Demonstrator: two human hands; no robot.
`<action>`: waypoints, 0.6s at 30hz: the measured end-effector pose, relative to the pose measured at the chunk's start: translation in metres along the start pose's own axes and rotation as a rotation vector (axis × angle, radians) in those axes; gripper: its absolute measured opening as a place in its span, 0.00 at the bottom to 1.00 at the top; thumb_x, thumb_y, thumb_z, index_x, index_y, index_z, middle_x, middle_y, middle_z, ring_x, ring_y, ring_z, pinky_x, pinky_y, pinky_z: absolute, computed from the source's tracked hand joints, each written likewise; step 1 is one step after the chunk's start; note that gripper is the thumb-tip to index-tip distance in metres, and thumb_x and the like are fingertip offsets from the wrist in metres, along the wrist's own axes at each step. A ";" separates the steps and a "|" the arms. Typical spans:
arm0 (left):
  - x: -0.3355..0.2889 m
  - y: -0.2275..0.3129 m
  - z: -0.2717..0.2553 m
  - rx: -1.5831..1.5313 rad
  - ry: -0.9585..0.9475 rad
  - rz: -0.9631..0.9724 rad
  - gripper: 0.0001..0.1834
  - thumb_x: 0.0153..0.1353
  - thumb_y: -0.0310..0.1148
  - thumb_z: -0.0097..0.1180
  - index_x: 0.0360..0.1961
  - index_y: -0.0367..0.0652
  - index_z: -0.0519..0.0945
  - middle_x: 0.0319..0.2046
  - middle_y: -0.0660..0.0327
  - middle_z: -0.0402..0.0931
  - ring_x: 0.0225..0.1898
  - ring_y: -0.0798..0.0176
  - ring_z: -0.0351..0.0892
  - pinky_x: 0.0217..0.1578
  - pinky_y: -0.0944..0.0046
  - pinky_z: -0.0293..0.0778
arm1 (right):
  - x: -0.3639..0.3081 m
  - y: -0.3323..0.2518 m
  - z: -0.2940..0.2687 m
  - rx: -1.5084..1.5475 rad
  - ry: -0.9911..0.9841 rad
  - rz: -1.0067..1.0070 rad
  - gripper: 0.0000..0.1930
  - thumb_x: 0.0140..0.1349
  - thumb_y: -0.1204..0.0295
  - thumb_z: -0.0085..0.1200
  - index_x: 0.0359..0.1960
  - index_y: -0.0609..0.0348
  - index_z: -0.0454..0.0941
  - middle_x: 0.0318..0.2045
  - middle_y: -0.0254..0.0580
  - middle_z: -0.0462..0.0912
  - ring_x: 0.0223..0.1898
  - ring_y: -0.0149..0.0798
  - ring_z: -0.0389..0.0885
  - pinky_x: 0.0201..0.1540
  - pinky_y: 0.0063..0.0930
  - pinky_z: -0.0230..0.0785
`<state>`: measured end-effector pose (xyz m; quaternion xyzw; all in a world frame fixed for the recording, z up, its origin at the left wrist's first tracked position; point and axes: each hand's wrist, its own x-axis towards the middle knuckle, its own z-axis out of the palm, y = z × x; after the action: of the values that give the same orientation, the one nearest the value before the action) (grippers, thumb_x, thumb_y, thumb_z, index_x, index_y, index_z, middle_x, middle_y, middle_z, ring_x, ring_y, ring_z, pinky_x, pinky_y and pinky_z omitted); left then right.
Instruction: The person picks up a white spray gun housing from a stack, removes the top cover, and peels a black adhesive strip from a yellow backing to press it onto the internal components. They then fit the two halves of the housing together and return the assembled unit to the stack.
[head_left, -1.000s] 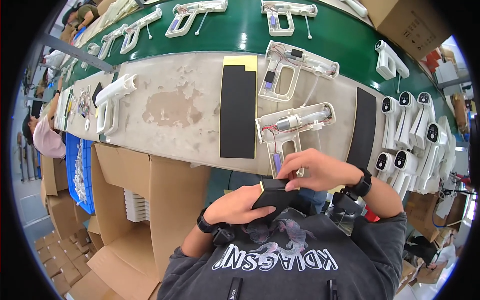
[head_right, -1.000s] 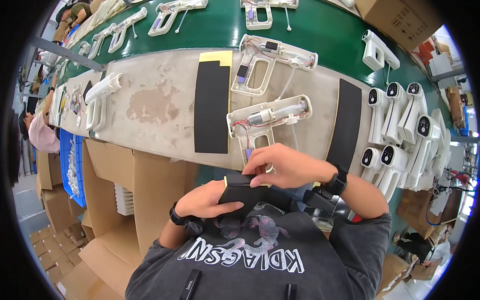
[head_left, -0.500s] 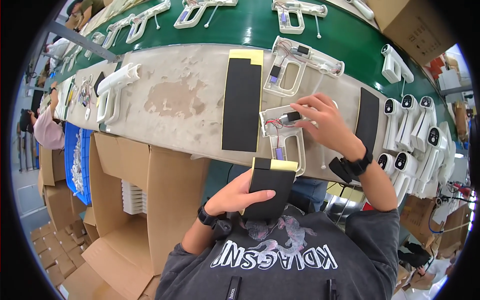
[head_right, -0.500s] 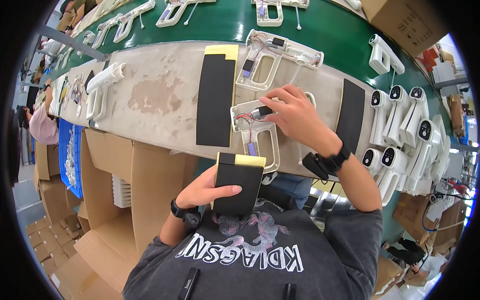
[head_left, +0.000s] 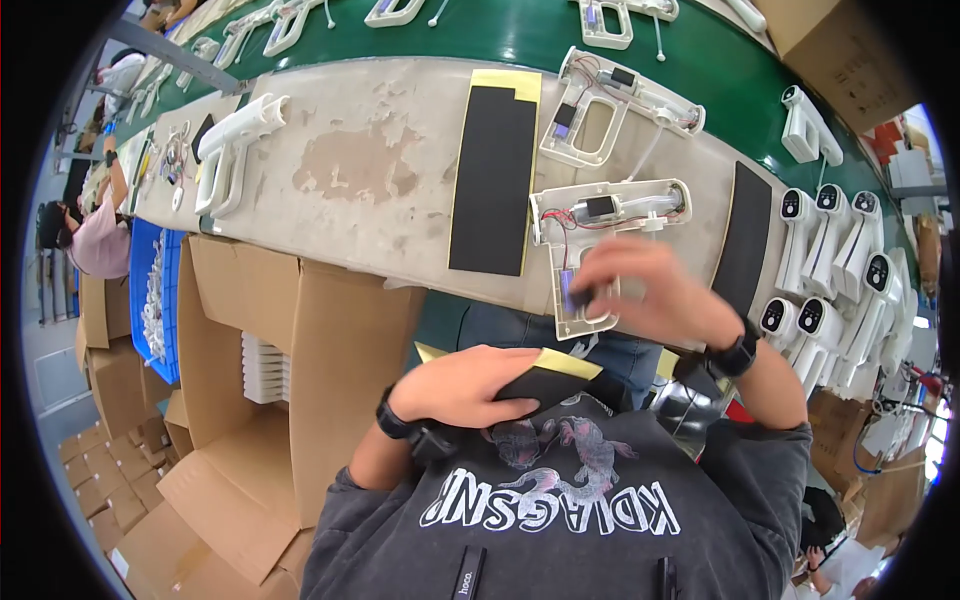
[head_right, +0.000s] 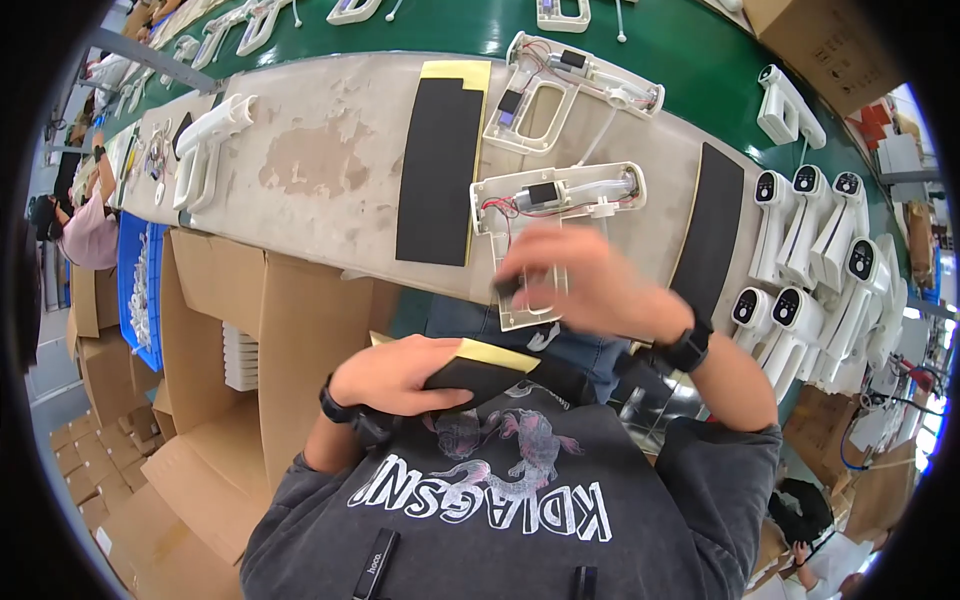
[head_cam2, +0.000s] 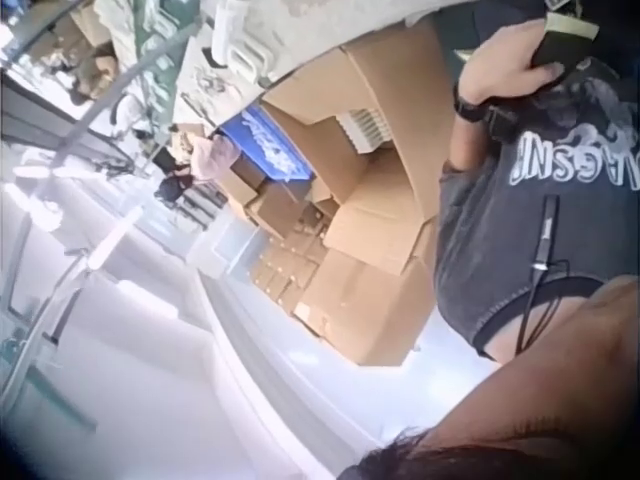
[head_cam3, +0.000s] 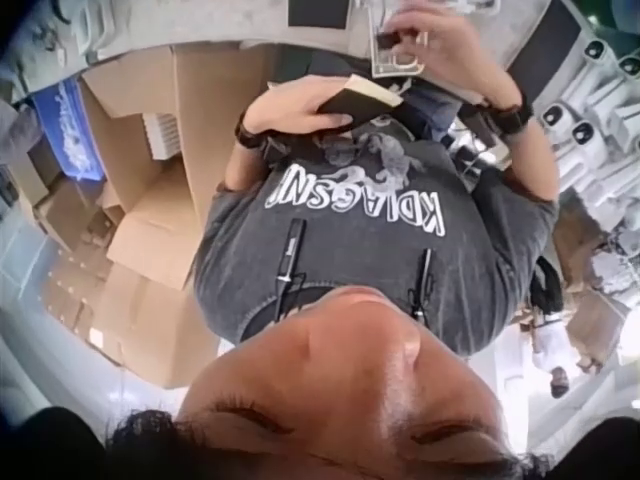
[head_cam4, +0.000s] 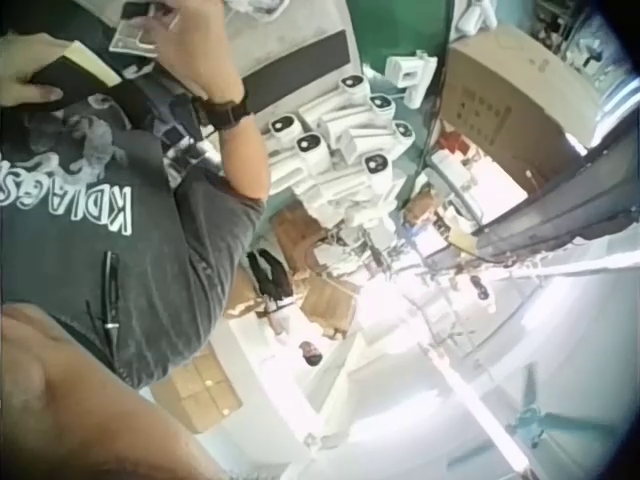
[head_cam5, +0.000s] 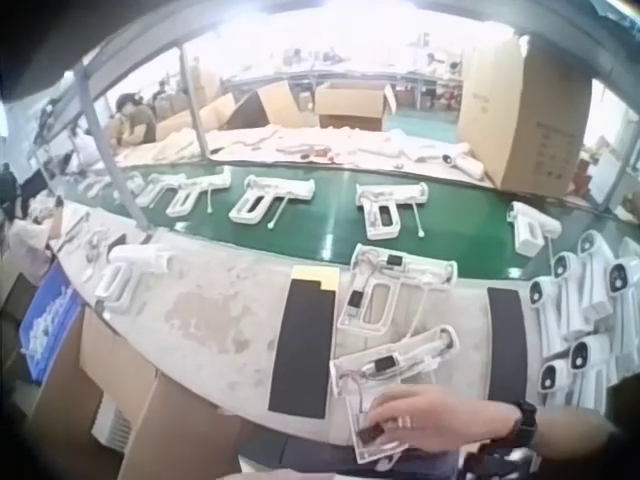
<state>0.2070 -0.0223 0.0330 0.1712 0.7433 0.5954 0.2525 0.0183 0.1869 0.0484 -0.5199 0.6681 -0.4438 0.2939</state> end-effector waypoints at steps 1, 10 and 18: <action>-0.007 -0.003 -0.002 -0.044 -0.020 -0.004 0.27 0.65 0.35 0.59 0.63 0.37 0.71 0.51 0.47 0.79 0.50 0.40 0.80 0.50 0.50 0.76 | 0.000 0.011 -0.009 -0.138 0.016 -0.036 0.19 0.49 0.84 0.66 0.45 0.59 0.84 0.42 0.41 0.82 0.43 0.45 0.81 0.46 0.36 0.75; -0.078 -0.014 -0.023 -0.768 0.576 -0.104 0.29 0.61 0.25 0.64 0.64 0.31 0.72 0.56 0.55 0.79 0.58 0.62 0.77 0.59 0.61 0.72 | 0.003 0.023 0.010 -0.559 -0.265 -0.180 0.27 0.41 0.86 0.58 0.48 0.57 0.82 0.51 0.36 0.78 0.55 0.45 0.74 0.62 0.40 0.69; -0.042 0.011 -0.110 -0.943 1.202 0.045 0.24 0.62 0.26 0.60 0.59 0.30 0.73 0.49 0.50 0.81 0.48 0.56 0.85 0.51 0.59 0.82 | 0.009 0.029 0.008 -0.576 -0.359 -0.135 0.32 0.40 0.87 0.56 0.53 0.55 0.82 0.54 0.35 0.78 0.56 0.45 0.73 0.63 0.39 0.68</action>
<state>0.1764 -0.1309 0.0691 -0.2930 0.4165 0.8454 -0.1613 0.0100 0.1780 0.0193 -0.6944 0.6676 -0.1571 0.2179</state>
